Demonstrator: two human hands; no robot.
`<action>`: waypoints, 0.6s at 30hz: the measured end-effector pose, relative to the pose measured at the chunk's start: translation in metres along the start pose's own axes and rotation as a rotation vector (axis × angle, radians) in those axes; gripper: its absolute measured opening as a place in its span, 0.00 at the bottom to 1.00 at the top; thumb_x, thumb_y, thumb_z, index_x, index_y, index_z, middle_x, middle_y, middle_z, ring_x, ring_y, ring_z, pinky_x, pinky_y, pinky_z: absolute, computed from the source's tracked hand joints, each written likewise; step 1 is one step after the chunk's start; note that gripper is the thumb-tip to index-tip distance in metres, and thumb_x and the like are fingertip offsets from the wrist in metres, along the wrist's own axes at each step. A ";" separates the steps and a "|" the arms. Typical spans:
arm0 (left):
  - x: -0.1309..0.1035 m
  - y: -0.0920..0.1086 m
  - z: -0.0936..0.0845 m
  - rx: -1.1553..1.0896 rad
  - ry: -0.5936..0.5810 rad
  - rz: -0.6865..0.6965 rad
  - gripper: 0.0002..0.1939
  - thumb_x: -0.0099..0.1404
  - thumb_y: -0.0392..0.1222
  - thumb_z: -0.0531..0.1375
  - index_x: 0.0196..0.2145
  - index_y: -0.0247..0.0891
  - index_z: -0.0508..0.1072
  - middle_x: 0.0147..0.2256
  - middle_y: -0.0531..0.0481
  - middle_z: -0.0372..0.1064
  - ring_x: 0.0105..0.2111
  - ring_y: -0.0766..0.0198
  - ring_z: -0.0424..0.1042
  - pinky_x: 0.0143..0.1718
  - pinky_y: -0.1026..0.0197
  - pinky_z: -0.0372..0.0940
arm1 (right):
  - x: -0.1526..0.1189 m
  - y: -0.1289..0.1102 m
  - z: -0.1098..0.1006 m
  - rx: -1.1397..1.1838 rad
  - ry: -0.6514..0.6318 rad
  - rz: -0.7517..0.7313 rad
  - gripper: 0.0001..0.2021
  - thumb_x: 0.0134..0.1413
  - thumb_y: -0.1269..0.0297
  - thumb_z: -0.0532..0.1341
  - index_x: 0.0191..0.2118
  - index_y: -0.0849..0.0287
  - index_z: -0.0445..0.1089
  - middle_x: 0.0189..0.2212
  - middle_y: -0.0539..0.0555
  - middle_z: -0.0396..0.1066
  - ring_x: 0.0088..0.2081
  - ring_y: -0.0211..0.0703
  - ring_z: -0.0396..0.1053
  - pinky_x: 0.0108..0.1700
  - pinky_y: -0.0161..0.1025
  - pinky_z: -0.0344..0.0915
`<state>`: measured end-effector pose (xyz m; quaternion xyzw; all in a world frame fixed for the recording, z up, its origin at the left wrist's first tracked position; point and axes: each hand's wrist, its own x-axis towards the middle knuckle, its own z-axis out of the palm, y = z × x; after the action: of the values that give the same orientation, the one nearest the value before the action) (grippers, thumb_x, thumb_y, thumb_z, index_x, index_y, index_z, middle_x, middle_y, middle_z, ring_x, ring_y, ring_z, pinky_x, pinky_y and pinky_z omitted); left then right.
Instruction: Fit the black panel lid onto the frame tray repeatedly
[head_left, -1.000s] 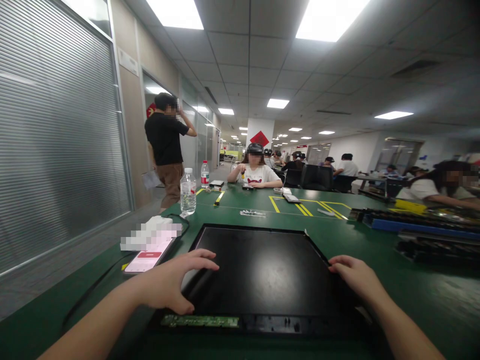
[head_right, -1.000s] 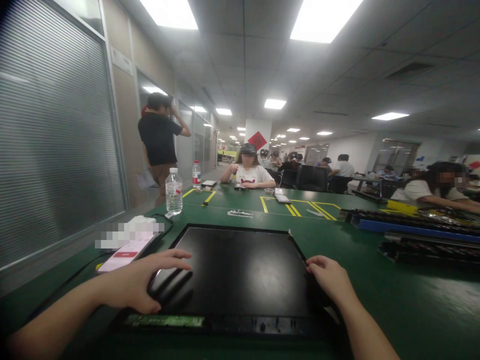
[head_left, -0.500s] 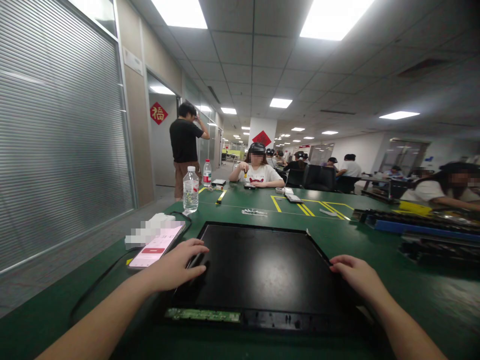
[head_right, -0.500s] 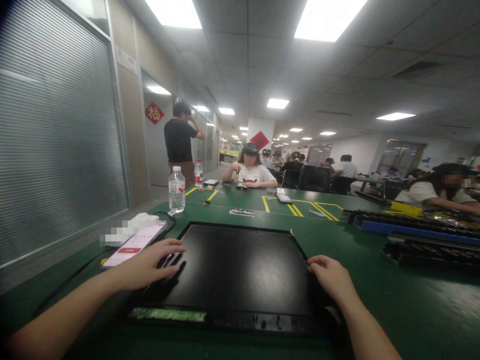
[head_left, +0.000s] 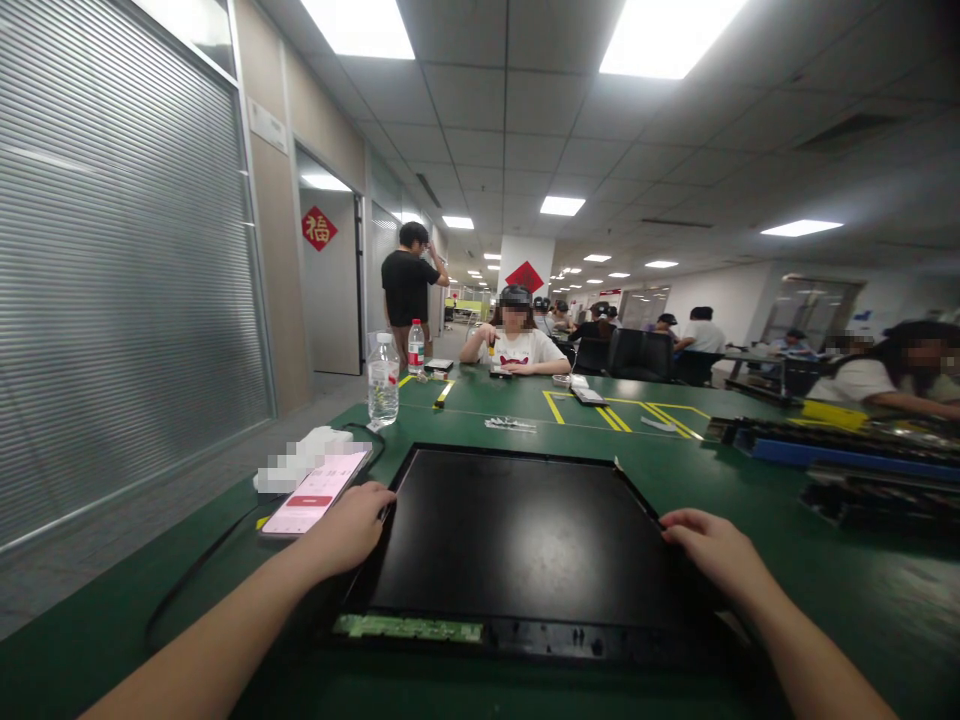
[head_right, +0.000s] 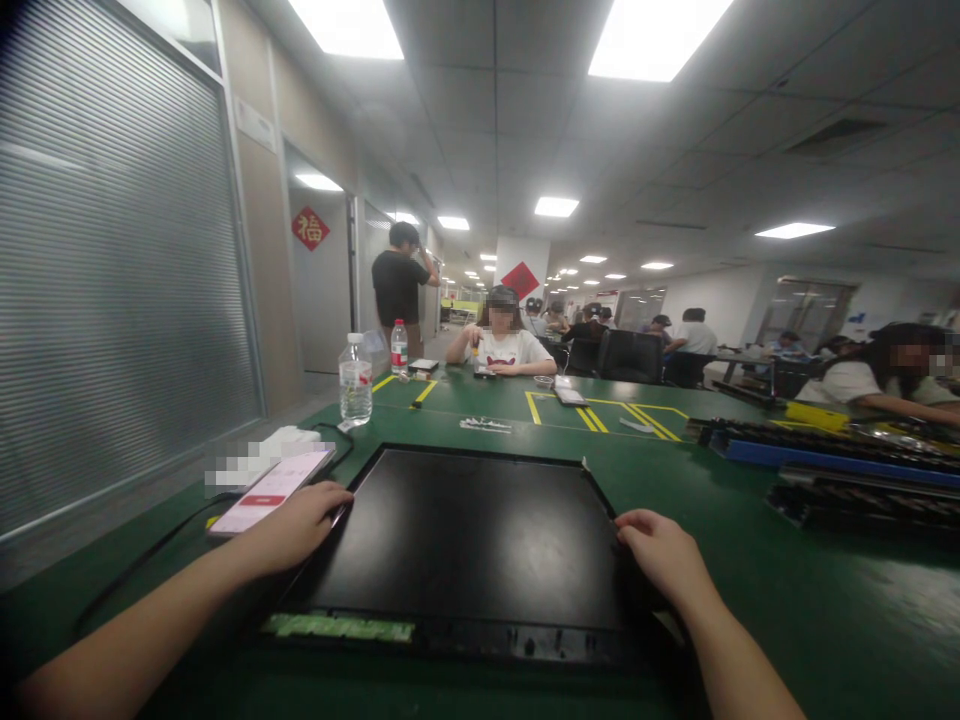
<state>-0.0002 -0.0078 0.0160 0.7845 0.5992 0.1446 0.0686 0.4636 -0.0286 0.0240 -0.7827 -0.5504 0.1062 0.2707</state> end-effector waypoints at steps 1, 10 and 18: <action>0.000 0.000 0.000 0.002 -0.002 -0.005 0.26 0.50 0.25 0.48 0.46 0.32 0.72 0.46 0.39 0.67 0.48 0.55 0.65 0.51 0.57 0.57 | 0.001 0.001 0.001 0.001 0.002 -0.003 0.12 0.39 0.63 0.56 0.30 0.54 0.74 0.30 0.51 0.75 0.34 0.44 0.69 0.35 0.36 0.60; 0.003 -0.004 0.001 -0.078 0.033 -0.013 0.24 0.50 0.27 0.50 0.43 0.36 0.73 0.45 0.42 0.68 0.47 0.56 0.65 0.51 0.57 0.57 | 0.000 0.000 0.003 -0.011 0.000 -0.020 0.11 0.40 0.64 0.55 0.30 0.54 0.74 0.30 0.50 0.75 0.35 0.44 0.70 0.36 0.36 0.61; 0.003 -0.006 0.002 -0.062 0.035 0.012 0.24 0.50 0.28 0.49 0.44 0.32 0.72 0.45 0.40 0.68 0.47 0.56 0.65 0.51 0.57 0.57 | -0.002 -0.003 0.004 -0.032 -0.025 -0.031 0.12 0.41 0.64 0.55 0.30 0.53 0.74 0.31 0.50 0.75 0.36 0.45 0.70 0.36 0.36 0.61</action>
<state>-0.0039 -0.0032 0.0128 0.7828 0.5909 0.1772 0.0817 0.4588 -0.0283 0.0217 -0.7770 -0.5672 0.1028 0.2529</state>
